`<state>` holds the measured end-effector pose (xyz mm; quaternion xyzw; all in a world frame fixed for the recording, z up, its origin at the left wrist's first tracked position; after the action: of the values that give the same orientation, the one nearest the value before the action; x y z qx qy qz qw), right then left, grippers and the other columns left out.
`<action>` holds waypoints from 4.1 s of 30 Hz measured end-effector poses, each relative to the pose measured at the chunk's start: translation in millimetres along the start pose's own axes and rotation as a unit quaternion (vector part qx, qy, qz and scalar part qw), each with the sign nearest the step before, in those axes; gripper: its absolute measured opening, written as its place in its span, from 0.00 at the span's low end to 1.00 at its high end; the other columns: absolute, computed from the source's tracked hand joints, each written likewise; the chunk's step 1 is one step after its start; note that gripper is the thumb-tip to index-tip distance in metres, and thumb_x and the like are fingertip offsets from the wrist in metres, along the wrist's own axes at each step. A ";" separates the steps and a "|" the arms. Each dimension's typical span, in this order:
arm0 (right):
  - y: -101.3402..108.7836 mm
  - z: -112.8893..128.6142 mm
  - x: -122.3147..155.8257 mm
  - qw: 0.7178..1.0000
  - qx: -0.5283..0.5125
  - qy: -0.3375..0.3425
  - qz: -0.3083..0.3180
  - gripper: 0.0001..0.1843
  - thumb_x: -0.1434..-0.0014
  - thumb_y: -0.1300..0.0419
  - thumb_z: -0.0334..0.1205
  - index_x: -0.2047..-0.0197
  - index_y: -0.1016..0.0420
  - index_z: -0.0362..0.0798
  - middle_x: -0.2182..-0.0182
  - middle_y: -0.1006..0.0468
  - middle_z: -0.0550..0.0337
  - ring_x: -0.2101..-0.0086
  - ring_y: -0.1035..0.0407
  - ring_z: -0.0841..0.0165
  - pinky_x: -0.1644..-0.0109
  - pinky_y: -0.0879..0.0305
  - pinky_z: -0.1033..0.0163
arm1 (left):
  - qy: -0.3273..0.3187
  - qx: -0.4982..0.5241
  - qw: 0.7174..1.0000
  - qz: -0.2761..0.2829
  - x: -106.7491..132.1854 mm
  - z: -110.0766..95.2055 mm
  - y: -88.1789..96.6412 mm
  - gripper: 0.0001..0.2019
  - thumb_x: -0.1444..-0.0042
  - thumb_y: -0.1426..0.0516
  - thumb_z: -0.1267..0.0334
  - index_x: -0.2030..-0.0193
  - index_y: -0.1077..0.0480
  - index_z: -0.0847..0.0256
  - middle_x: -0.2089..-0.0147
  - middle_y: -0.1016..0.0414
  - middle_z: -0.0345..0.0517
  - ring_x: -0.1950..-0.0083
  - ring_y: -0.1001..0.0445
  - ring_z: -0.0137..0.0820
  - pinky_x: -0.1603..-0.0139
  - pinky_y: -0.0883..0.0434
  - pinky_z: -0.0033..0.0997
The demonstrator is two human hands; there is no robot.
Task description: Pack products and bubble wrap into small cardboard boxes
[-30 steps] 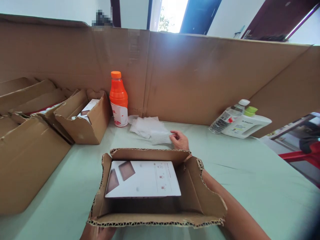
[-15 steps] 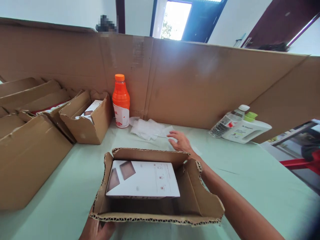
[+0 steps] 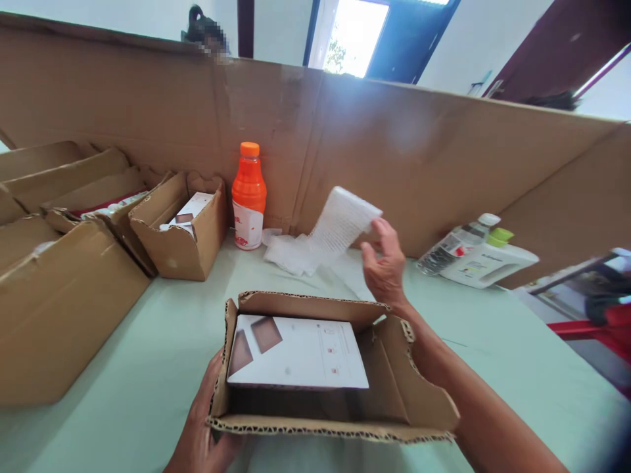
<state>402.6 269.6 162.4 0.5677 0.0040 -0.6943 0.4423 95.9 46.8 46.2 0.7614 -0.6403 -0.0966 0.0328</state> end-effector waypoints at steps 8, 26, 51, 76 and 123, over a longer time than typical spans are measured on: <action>131.5 -11.2 149.6 0.973 0.224 0.020 0.043 0.29 0.36 0.47 0.34 0.32 0.37 0.52 0.39 0.27 0.47 0.39 0.32 0.54 0.36 0.38 0.44 | 0.013 0.021 0.999 0.028 -8.7 73.8 -1.2 0.41 0.48 0.38 0.40 0.32 0.37 0.63 0.38 0.28 0.62 0.34 0.32 0.59 0.36 0.31 0.54; 108.0 85.7 233.3 0.944 -0.091 -0.219 0.231 0.27 0.38 0.45 0.39 0.35 0.36 0.56 0.41 0.26 0.52 0.49 0.26 0.58 0.53 0.26 0.52 | 0.036 -0.073 0.997 -0.004 -2.7 52.2 15.9 0.27 0.52 0.37 0.43 0.53 0.29 0.62 0.60 0.22 0.51 0.55 0.23 0.45 0.57 0.26 0.38; 152.2 23.4 274.1 0.960 0.072 -0.127 0.240 0.32 0.42 0.47 0.31 0.34 0.32 0.55 0.37 0.29 0.53 0.39 0.34 0.57 0.37 0.36 0.45 | 0.045 0.021 0.998 -0.033 -63.8 64.4 13.5 0.31 0.51 0.35 0.58 0.39 0.35 0.54 0.39 0.29 0.54 0.37 0.30 0.43 0.34 0.36 0.51; 160.3 98.5 251.2 0.957 -0.012 -0.081 0.279 0.08 0.36 0.39 0.45 0.58 0.22 0.53 0.58 0.16 0.56 0.55 0.23 0.60 0.49 0.31 0.53 | -0.041 0.036 0.998 -0.044 -77.8 59.1 -3.2 0.26 0.52 0.40 0.61 0.44 0.32 0.61 0.49 0.24 0.52 0.47 0.25 0.38 0.38 0.32 0.45; 180.5 102.3 164.3 0.952 0.214 0.017 0.219 0.11 0.34 0.48 0.35 0.60 0.23 0.51 0.64 0.18 0.57 0.60 0.28 0.60 0.45 0.44 0.51 | -0.234 -0.133 0.952 -0.142 -7.8 -35.0 15.7 0.32 0.50 0.40 0.68 0.35 0.36 0.60 0.36 0.34 0.55 0.33 0.36 0.46 0.32 0.39 0.48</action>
<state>439.9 7.6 158.3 0.6480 -0.2616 -0.5549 0.4514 86.1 49.1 84.0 0.7891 -0.4966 -0.3602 -0.0313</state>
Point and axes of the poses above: each hand's wrist, its own x-axis away from the middle knuckle, its own y-axis out of the back of the hand, z = x × y, the point moved 9 cm from there along -x, towards the middle knuckle
